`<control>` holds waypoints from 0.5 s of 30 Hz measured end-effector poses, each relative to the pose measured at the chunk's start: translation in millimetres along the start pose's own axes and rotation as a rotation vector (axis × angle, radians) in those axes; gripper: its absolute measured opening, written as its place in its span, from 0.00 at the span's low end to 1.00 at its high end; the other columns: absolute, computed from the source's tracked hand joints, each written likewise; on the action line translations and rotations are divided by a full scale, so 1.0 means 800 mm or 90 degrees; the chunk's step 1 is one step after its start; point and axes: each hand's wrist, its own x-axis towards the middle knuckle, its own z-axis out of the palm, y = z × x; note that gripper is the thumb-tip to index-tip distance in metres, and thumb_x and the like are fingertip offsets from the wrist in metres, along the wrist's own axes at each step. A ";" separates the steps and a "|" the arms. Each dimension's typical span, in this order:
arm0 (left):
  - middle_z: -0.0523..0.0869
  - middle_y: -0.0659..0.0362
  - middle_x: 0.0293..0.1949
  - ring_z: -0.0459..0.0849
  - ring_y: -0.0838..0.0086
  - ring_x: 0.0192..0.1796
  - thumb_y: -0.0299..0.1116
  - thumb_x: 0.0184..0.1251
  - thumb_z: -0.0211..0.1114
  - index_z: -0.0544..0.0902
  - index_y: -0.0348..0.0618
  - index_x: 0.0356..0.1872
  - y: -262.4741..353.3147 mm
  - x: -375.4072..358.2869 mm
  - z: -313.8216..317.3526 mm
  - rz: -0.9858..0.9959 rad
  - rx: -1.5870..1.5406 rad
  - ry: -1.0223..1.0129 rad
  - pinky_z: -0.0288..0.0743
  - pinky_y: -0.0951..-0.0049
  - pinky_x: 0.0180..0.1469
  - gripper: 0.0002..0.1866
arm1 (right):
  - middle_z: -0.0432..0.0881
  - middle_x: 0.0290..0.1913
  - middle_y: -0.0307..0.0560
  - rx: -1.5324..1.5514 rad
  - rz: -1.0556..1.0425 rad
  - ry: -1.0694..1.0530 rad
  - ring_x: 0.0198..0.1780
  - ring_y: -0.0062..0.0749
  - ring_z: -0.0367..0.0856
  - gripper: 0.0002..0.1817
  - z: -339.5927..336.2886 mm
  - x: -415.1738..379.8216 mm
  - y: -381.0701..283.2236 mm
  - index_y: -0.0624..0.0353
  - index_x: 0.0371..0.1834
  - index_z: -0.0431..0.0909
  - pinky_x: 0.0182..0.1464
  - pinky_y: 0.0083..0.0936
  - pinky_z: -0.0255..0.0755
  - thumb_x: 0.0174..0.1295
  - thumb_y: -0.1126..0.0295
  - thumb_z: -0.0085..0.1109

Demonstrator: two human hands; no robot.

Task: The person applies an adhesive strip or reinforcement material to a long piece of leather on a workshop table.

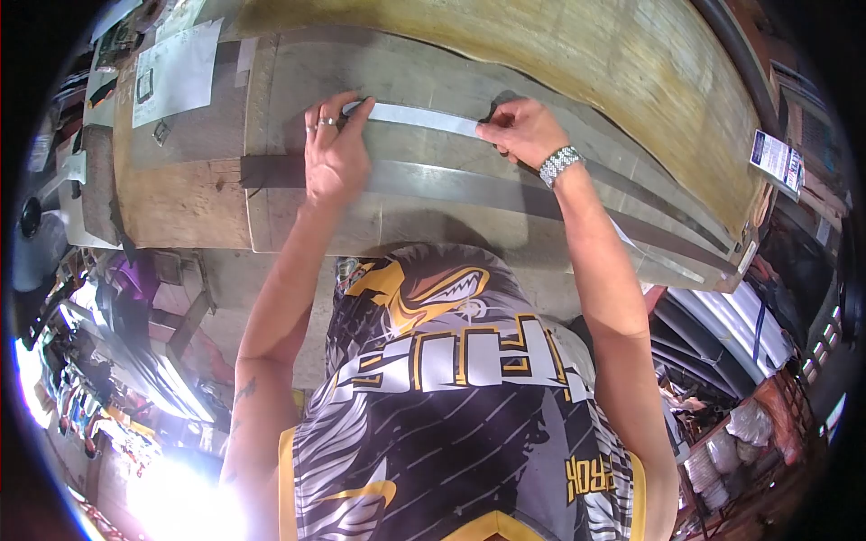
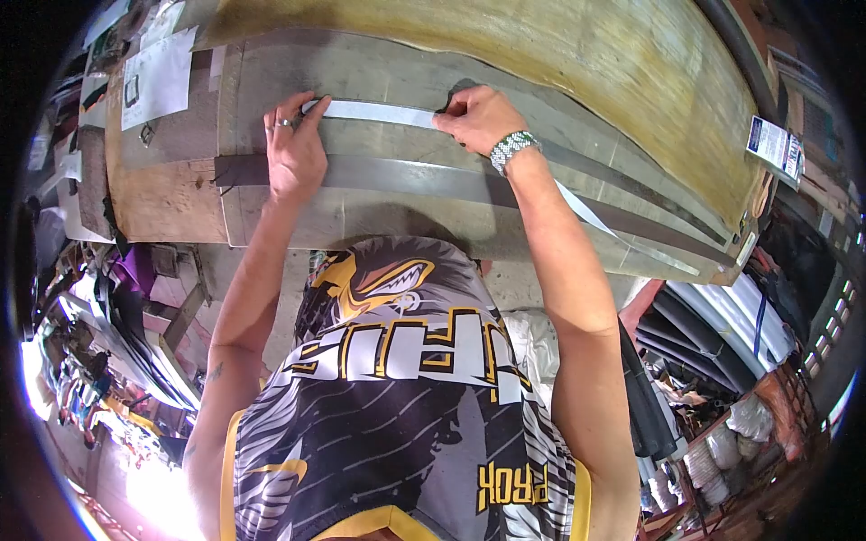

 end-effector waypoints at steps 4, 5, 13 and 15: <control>0.73 0.51 0.73 0.62 0.54 0.79 0.32 0.68 0.63 0.78 0.43 0.68 0.051 -0.018 0.005 0.051 0.084 -0.136 0.52 0.45 0.79 0.26 | 0.83 0.21 0.41 0.014 -0.015 -0.010 0.19 0.24 0.80 0.19 0.000 0.002 0.002 0.63 0.29 0.84 0.26 0.26 0.74 0.60 0.55 0.70; 0.70 0.51 0.75 0.59 0.54 0.81 0.36 0.69 0.63 0.76 0.42 0.70 0.070 -0.018 0.008 0.069 0.043 -0.181 0.50 0.44 0.80 0.28 | 0.83 0.21 0.41 0.025 -0.015 -0.007 0.19 0.24 0.80 0.19 0.001 0.005 0.004 0.64 0.29 0.84 0.25 0.26 0.74 0.60 0.56 0.70; 0.59 0.52 0.81 0.48 0.56 0.85 0.51 0.73 0.61 0.66 0.40 0.77 0.112 -0.011 0.026 0.051 -0.073 -0.268 0.42 0.48 0.83 0.38 | 0.82 0.21 0.41 0.055 -0.001 0.000 0.20 0.23 0.80 0.14 0.001 0.003 -0.001 0.64 0.28 0.83 0.24 0.23 0.73 0.59 0.62 0.71; 0.59 0.53 0.81 0.48 0.57 0.85 0.53 0.73 0.60 0.66 0.40 0.77 0.098 -0.012 0.021 0.051 -0.038 -0.266 0.42 0.49 0.83 0.38 | 0.82 0.21 0.41 0.059 0.011 -0.010 0.20 0.22 0.80 0.15 -0.001 0.001 -0.008 0.65 0.28 0.84 0.23 0.23 0.74 0.60 0.61 0.71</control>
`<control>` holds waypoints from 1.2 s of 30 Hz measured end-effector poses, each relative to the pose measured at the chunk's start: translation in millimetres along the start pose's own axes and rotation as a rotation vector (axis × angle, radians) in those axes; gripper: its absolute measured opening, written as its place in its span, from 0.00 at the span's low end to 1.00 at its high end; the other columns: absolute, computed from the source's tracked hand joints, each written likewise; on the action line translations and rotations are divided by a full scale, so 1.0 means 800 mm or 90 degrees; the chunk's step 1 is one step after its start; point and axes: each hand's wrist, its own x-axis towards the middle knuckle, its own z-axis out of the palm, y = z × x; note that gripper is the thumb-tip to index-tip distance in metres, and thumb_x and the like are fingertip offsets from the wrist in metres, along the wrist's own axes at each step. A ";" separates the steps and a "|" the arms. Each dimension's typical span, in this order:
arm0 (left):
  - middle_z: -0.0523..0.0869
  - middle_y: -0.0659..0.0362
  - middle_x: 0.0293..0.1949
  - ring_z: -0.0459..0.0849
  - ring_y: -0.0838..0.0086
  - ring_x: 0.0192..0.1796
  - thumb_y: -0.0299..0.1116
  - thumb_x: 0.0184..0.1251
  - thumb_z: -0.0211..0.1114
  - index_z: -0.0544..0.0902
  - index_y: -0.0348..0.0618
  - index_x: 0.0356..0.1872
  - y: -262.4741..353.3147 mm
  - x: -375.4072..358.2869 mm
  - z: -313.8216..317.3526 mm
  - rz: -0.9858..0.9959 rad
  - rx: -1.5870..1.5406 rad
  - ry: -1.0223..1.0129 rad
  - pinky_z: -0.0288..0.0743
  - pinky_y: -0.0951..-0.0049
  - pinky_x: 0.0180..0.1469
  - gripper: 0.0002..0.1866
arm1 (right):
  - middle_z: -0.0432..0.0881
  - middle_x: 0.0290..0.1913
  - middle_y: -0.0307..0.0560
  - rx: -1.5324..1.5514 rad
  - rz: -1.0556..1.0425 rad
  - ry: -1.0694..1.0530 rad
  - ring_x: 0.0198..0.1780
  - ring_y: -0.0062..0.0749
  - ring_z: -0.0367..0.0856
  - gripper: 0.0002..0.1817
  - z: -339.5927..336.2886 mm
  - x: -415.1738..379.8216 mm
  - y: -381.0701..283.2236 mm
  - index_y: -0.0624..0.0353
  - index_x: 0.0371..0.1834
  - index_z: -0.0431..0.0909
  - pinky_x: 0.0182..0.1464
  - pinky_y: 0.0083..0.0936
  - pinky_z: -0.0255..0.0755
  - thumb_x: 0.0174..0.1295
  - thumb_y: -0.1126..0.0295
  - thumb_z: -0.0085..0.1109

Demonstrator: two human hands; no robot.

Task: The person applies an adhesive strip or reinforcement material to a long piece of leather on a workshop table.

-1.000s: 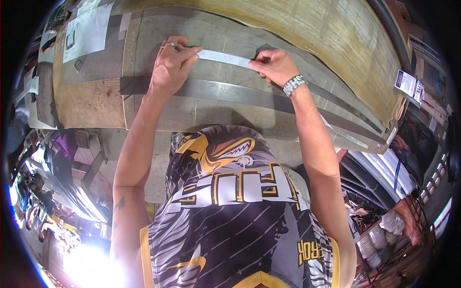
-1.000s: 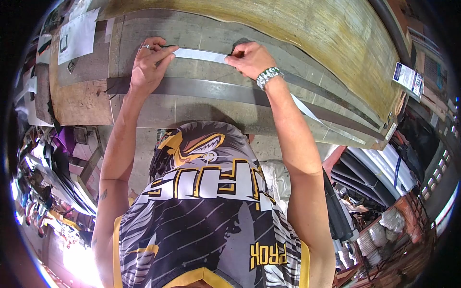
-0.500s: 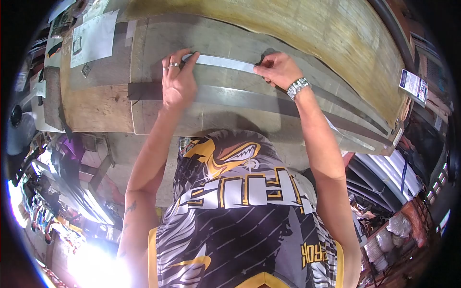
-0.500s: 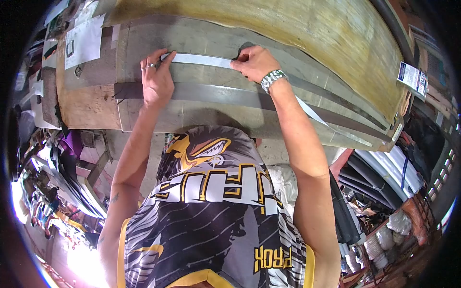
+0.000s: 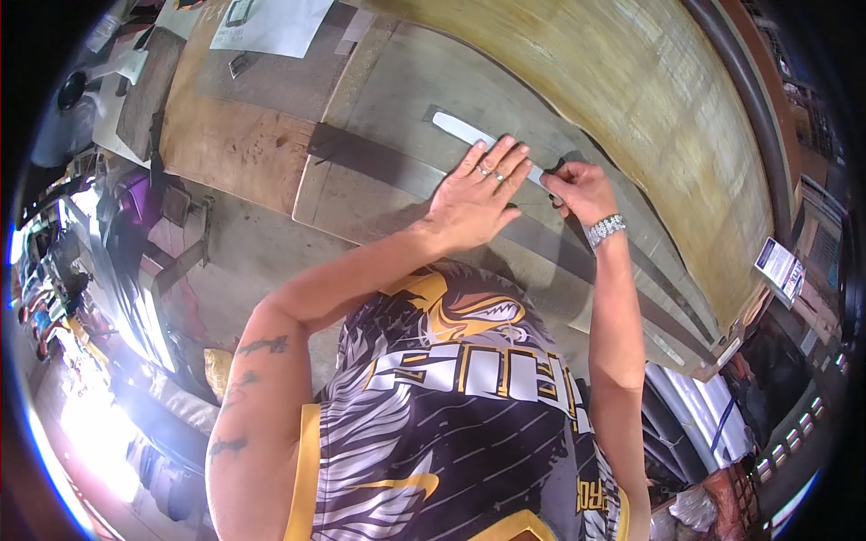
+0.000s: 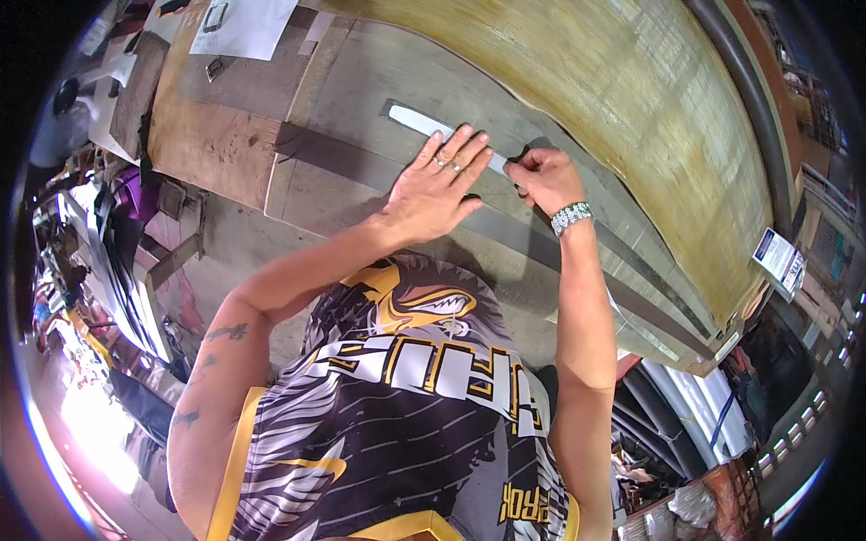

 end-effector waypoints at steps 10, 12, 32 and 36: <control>0.54 0.48 0.83 0.46 0.53 0.85 0.55 0.77 0.57 0.62 0.41 0.79 -0.124 -0.042 -0.060 -0.207 0.129 0.074 0.45 0.44 0.82 0.39 | 0.82 0.22 0.40 0.017 -0.007 -0.020 0.20 0.21 0.79 0.16 -0.003 0.003 0.005 0.64 0.30 0.85 0.23 0.21 0.73 0.61 0.59 0.73; 0.57 0.46 0.82 0.48 0.50 0.85 0.54 0.76 0.59 0.65 0.40 0.77 -0.128 -0.043 -0.060 -0.221 0.123 0.149 0.46 0.44 0.82 0.38 | 0.82 0.22 0.40 0.016 -0.004 -0.021 0.20 0.21 0.79 0.16 -0.005 0.004 0.005 0.64 0.31 0.85 0.23 0.21 0.73 0.62 0.60 0.73; 0.81 0.49 0.42 0.83 0.55 0.44 0.18 0.65 0.63 0.79 0.39 0.48 0.018 0.062 0.029 -0.045 -0.344 0.175 0.78 0.58 0.49 0.11 | 0.88 0.36 0.39 0.064 -0.013 -0.167 0.35 0.21 0.85 0.17 -0.085 -0.044 0.074 0.63 0.49 0.85 0.38 0.20 0.81 0.69 0.59 0.66; 0.85 0.52 0.45 0.86 0.65 0.44 0.20 0.64 0.67 0.82 0.36 0.48 0.029 0.065 0.022 -0.137 -0.373 0.134 0.82 0.67 0.46 0.12 | 0.84 0.26 0.36 -0.088 -0.011 -0.098 0.27 0.18 0.79 0.17 -0.114 -0.062 0.123 0.60 0.37 0.86 0.30 0.21 0.73 0.69 0.55 0.66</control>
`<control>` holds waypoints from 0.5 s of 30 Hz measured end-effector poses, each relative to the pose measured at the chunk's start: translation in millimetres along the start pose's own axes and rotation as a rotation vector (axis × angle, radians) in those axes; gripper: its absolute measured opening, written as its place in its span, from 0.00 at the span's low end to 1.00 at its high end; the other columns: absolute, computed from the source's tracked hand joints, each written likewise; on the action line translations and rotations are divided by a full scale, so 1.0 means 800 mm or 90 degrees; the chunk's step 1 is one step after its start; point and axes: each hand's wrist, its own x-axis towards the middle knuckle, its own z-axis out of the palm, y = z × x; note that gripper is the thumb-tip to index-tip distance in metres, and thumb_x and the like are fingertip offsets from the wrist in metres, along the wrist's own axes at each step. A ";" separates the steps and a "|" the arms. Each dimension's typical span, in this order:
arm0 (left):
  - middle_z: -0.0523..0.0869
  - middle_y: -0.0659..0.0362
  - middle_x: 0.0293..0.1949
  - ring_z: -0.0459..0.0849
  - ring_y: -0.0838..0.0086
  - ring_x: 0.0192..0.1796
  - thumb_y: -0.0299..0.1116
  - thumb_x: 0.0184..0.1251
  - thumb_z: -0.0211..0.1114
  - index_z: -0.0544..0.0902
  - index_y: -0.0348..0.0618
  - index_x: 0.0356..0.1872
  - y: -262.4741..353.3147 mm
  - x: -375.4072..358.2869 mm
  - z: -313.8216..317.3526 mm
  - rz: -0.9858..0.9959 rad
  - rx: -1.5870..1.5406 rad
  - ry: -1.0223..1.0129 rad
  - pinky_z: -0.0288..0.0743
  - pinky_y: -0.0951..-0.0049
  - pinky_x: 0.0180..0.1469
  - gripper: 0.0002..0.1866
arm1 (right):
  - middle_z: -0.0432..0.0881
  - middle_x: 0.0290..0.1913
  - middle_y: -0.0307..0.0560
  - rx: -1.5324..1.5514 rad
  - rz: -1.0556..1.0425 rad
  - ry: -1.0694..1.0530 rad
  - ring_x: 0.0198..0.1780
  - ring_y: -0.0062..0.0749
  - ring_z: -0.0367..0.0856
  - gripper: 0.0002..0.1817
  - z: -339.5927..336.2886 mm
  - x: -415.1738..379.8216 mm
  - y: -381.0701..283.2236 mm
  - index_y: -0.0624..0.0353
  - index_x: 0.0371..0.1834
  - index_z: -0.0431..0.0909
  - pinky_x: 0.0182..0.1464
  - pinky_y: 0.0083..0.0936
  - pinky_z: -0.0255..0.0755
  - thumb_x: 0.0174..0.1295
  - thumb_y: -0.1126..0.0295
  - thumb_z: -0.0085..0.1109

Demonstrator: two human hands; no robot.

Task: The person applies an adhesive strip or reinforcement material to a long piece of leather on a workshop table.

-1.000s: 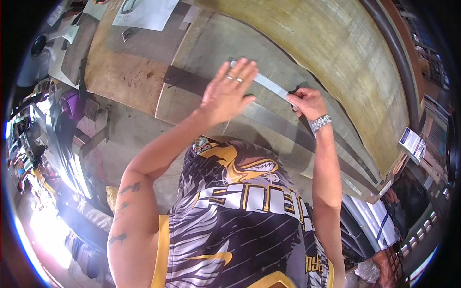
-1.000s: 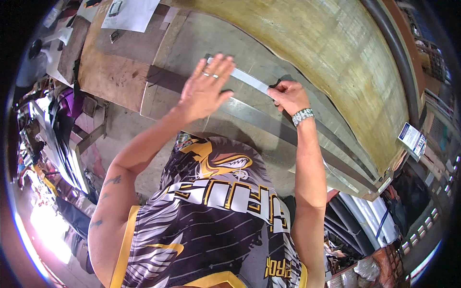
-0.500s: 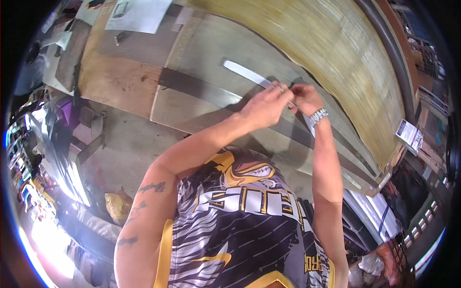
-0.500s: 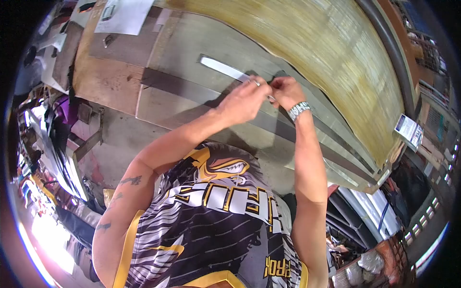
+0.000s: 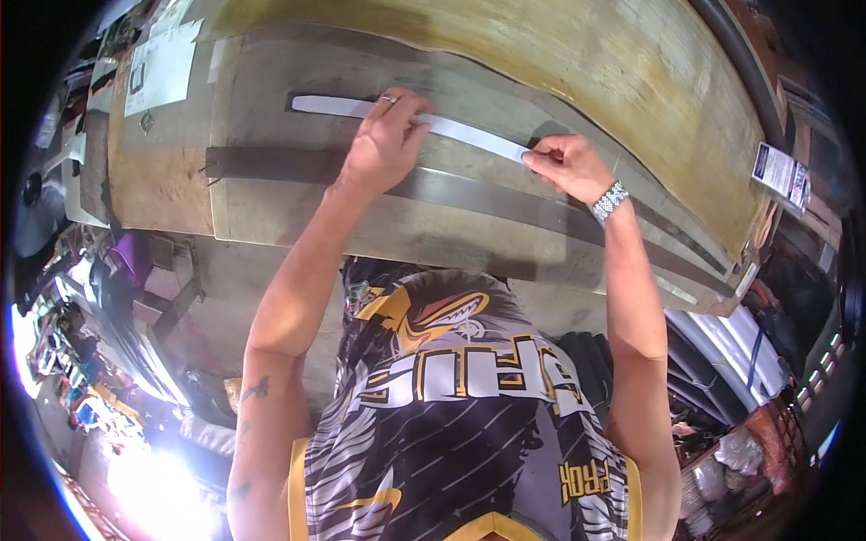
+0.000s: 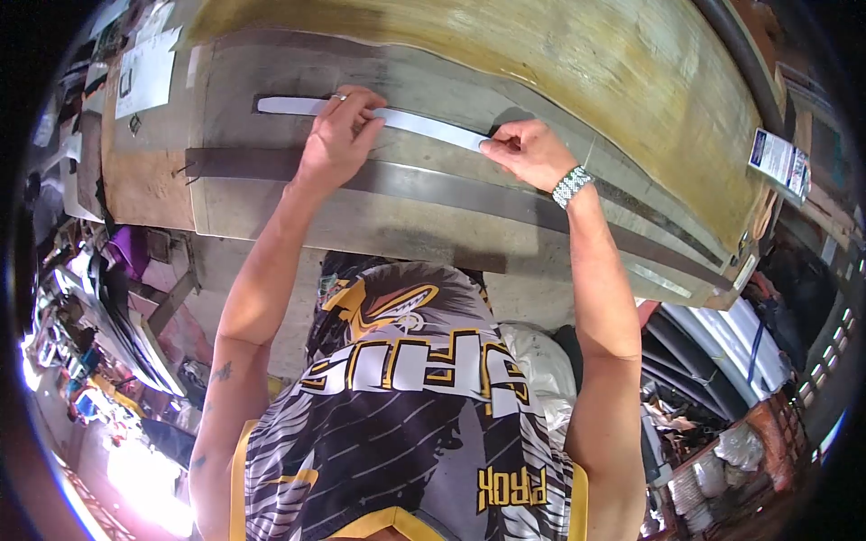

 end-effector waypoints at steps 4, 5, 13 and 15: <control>0.85 0.55 0.49 0.85 0.69 0.44 0.22 0.63 0.71 0.87 0.37 0.48 0.001 -0.001 -0.004 0.020 0.021 -0.001 0.82 0.70 0.45 0.12 | 0.82 0.22 0.39 -0.021 -0.062 0.070 0.24 0.22 0.78 0.20 -0.001 -0.009 0.024 0.61 0.33 0.86 0.29 0.27 0.70 0.68 0.52 0.67; 0.84 0.56 0.50 0.85 0.69 0.44 0.22 0.63 0.72 0.89 0.41 0.50 0.002 -0.002 -0.002 0.003 0.029 -0.001 0.82 0.70 0.46 0.13 | 0.83 0.23 0.41 -0.031 -0.063 0.086 0.25 0.25 0.79 0.21 0.000 -0.012 0.023 0.61 0.33 0.87 0.31 0.29 0.72 0.67 0.51 0.67; 0.82 0.58 0.50 0.80 0.70 0.46 0.31 0.61 0.76 0.92 0.52 0.51 0.006 -0.005 0.010 0.028 0.158 0.012 0.78 0.68 0.49 0.16 | 0.80 0.22 0.36 0.033 -0.067 0.106 0.23 0.20 0.76 0.19 0.008 0.001 0.044 0.59 0.33 0.86 0.27 0.24 0.70 0.68 0.52 0.69; 0.81 0.58 0.50 0.78 0.70 0.44 0.32 0.61 0.77 0.93 0.53 0.51 0.006 -0.004 0.012 0.037 0.169 0.012 0.77 0.68 0.50 0.16 | 0.80 0.22 0.35 0.045 -0.065 0.109 0.23 0.18 0.75 0.19 0.008 0.004 0.047 0.59 0.33 0.86 0.26 0.23 0.69 0.68 0.53 0.69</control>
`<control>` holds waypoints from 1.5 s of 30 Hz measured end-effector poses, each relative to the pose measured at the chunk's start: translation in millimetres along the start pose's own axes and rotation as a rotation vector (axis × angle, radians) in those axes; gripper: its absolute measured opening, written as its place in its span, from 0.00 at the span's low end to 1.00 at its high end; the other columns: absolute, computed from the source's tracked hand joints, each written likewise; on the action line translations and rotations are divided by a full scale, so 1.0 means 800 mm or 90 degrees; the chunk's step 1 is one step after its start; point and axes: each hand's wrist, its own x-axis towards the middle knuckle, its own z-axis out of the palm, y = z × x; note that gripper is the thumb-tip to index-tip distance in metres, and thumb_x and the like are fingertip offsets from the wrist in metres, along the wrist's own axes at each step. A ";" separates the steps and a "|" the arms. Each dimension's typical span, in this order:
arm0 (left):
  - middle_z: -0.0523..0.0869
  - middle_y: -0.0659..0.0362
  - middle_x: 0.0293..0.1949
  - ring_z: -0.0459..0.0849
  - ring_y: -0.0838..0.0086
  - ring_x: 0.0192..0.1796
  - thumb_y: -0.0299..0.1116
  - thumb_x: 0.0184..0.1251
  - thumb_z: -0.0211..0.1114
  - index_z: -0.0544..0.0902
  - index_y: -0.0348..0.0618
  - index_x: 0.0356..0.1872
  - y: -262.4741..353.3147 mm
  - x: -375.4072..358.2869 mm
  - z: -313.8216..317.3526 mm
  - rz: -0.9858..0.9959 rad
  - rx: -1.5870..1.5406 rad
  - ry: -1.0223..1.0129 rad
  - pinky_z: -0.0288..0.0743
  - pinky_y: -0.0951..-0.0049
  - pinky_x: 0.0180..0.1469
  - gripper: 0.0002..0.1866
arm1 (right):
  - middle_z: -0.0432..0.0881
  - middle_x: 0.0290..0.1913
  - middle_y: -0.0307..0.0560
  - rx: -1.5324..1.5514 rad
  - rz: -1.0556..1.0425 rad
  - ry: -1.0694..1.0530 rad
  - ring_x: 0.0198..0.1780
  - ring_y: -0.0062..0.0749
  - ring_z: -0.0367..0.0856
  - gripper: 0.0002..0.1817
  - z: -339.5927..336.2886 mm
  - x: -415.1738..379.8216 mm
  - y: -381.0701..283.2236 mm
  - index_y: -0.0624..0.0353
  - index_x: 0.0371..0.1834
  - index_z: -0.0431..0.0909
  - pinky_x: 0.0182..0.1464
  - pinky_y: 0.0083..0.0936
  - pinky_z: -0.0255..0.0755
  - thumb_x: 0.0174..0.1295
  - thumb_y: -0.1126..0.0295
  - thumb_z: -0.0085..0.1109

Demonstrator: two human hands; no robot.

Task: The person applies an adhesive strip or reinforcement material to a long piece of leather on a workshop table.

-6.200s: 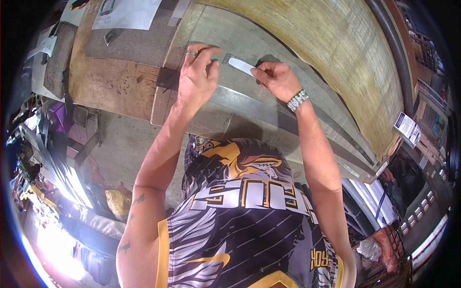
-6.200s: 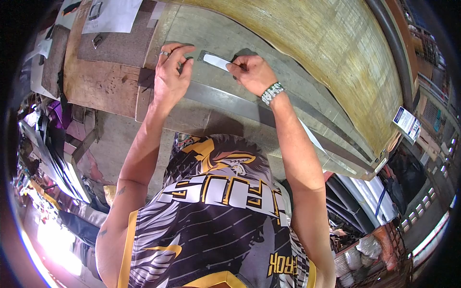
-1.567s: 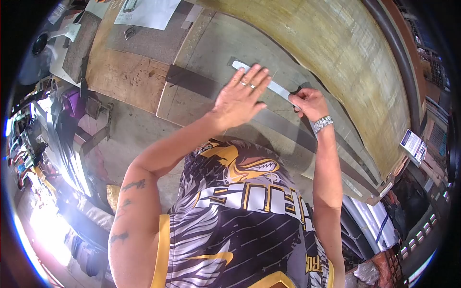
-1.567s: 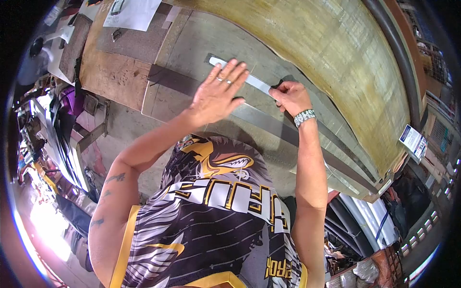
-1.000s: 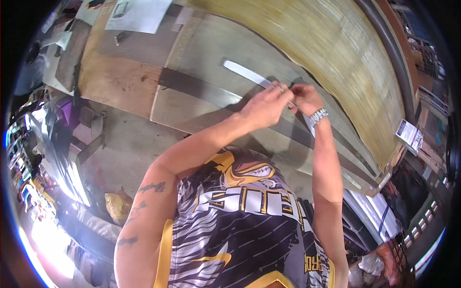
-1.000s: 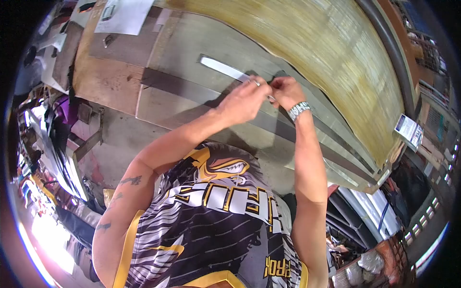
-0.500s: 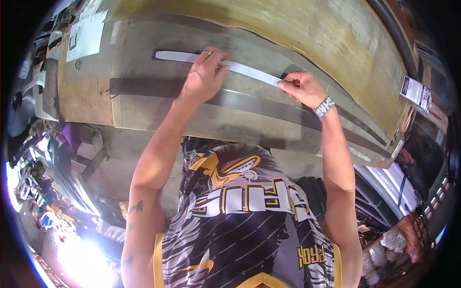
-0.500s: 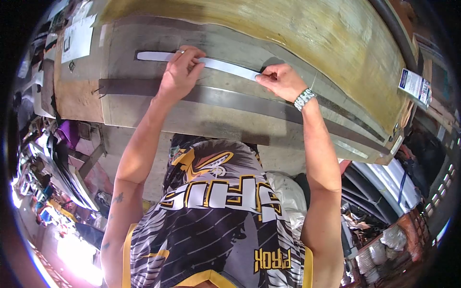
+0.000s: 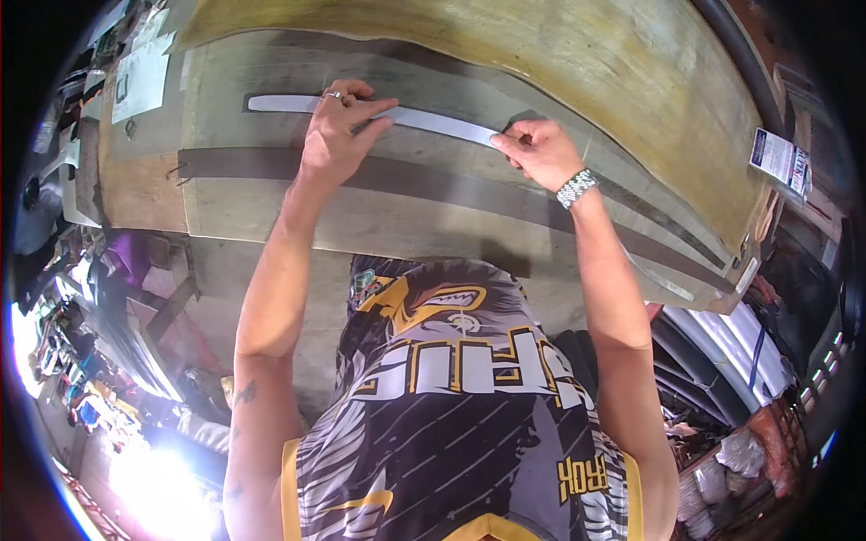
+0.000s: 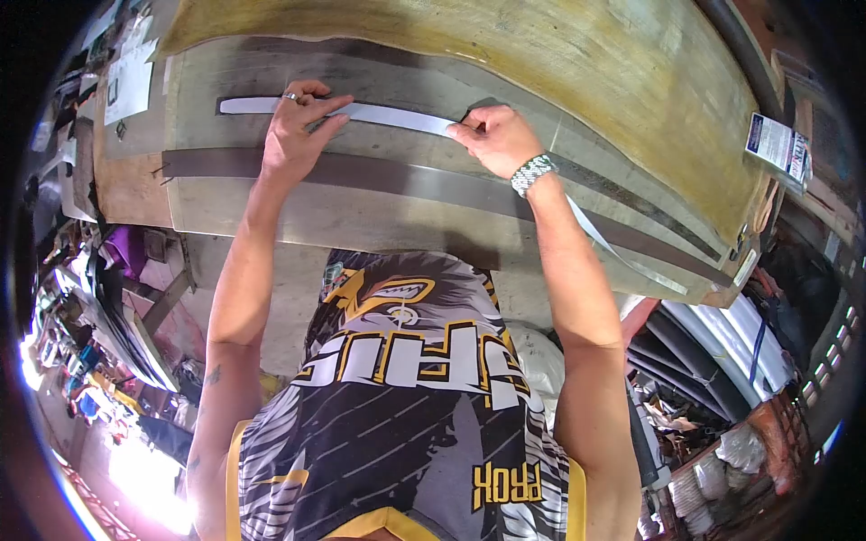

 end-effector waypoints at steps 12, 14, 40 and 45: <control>0.81 0.58 0.50 0.75 0.67 0.45 0.37 0.61 0.76 0.93 0.55 0.51 -0.008 -0.007 0.008 0.041 0.036 0.033 0.74 0.65 0.54 0.16 | 0.81 0.21 0.35 0.026 0.041 -0.019 0.19 0.18 0.76 0.19 -0.002 0.003 -0.003 0.59 0.32 0.86 0.23 0.22 0.69 0.66 0.52 0.71; 0.81 0.58 0.50 0.75 0.67 0.44 0.37 0.61 0.76 0.93 0.56 0.50 -0.008 -0.007 0.009 0.040 0.037 0.036 0.74 0.64 0.54 0.15 | 0.81 0.21 0.35 0.030 0.045 -0.017 0.19 0.18 0.75 0.19 -0.002 0.004 -0.001 0.59 0.32 0.86 0.23 0.22 0.68 0.65 0.53 0.71; 0.81 0.59 0.50 0.74 0.68 0.45 0.35 0.63 0.75 0.93 0.54 0.51 -0.003 -0.010 0.012 0.068 0.093 0.051 0.73 0.64 0.57 0.14 | 0.79 0.18 0.34 0.052 0.040 -0.007 0.18 0.18 0.76 0.17 0.003 0.004 -0.003 0.57 0.28 0.84 0.21 0.21 0.68 0.65 0.55 0.72; 0.81 0.58 0.51 0.75 0.68 0.43 0.34 0.64 0.74 0.93 0.54 0.50 0.000 -0.011 0.011 0.077 0.093 0.062 0.74 0.62 0.57 0.13 | 0.79 0.18 0.34 0.062 0.049 0.000 0.18 0.18 0.77 0.17 0.006 0.004 -0.005 0.57 0.27 0.84 0.22 0.22 0.68 0.65 0.55 0.71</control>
